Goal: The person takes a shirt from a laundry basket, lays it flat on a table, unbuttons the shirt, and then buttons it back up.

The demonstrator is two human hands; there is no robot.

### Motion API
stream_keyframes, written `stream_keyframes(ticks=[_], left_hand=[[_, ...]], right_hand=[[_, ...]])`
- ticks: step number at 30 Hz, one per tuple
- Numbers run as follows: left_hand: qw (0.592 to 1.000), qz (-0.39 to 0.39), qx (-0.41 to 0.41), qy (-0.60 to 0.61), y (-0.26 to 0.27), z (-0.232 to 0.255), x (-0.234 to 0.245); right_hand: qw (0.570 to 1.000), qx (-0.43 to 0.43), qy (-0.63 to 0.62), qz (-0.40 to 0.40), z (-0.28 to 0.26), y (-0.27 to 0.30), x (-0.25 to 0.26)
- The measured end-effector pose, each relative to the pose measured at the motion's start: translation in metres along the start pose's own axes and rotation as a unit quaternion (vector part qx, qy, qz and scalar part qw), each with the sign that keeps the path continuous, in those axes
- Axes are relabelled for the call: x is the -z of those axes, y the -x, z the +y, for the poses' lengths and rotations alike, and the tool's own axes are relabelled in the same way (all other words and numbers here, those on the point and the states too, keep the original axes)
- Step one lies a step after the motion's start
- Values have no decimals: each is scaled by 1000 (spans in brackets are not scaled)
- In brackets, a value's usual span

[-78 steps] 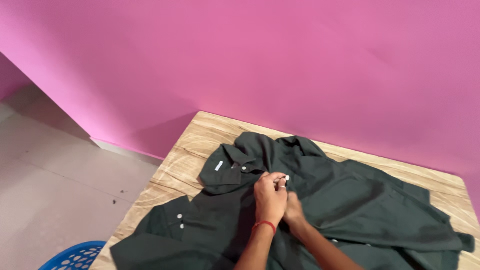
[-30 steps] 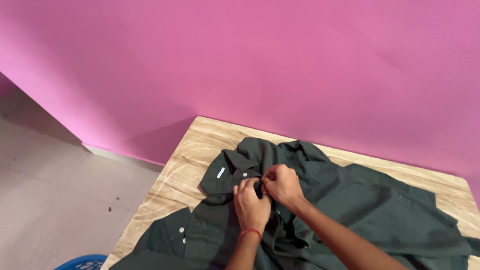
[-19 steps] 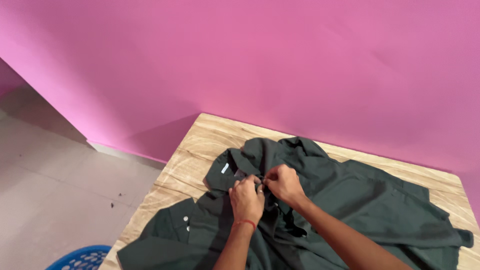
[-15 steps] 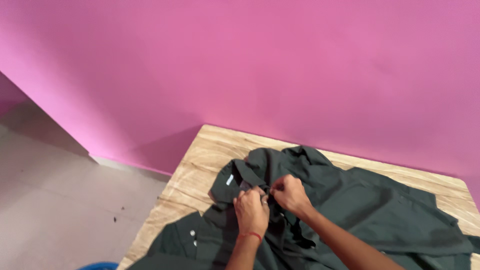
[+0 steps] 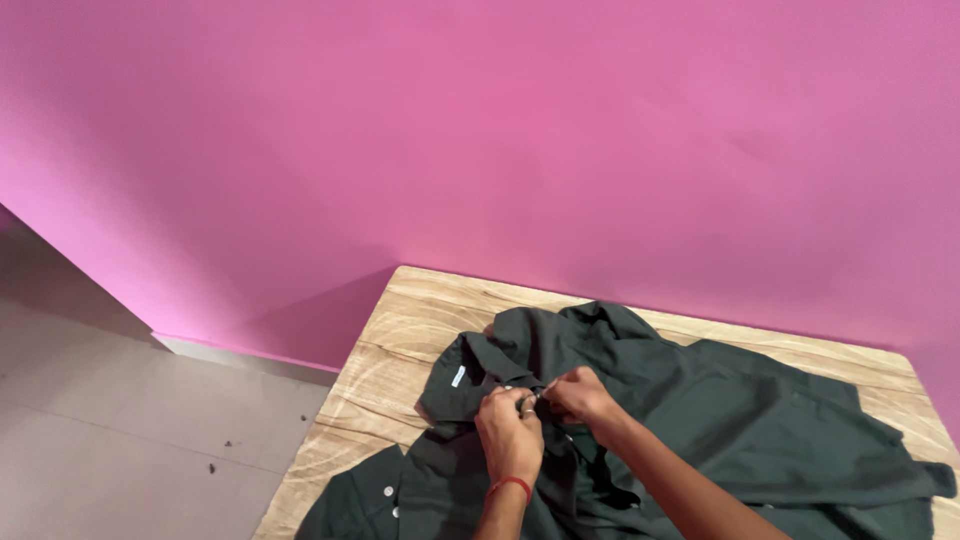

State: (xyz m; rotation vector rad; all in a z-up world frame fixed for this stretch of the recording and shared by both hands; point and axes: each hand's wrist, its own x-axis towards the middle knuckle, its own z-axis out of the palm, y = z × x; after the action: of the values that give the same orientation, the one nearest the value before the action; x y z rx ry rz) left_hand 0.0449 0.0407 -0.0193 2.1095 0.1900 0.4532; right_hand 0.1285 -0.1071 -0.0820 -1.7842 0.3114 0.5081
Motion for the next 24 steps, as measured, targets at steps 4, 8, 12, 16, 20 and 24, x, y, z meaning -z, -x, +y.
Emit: stream_keyframes(ticks=[4,8,12,16,20,24], left_hand=[[990,12,107,96,-3,-11,-15],[960,-48,254,108,-7,-34,-29],[913,-12,264,310,-3,-75,-53],[870,21,280,405,5,-93,-71],[876,24,273,397,3,-96,-76],[841,-32,274,466,-17,-86,-65]], right_hand=[[999,-20,20,46,-10,-1,-5],[987,47,129,81,-12,4,-7],[974,120,116,151,-4,9,-25],[976,99,118,150,5,10,-32],[973,100,44,201,24,0,-38],[927,277,179,179,51,8,-21]])
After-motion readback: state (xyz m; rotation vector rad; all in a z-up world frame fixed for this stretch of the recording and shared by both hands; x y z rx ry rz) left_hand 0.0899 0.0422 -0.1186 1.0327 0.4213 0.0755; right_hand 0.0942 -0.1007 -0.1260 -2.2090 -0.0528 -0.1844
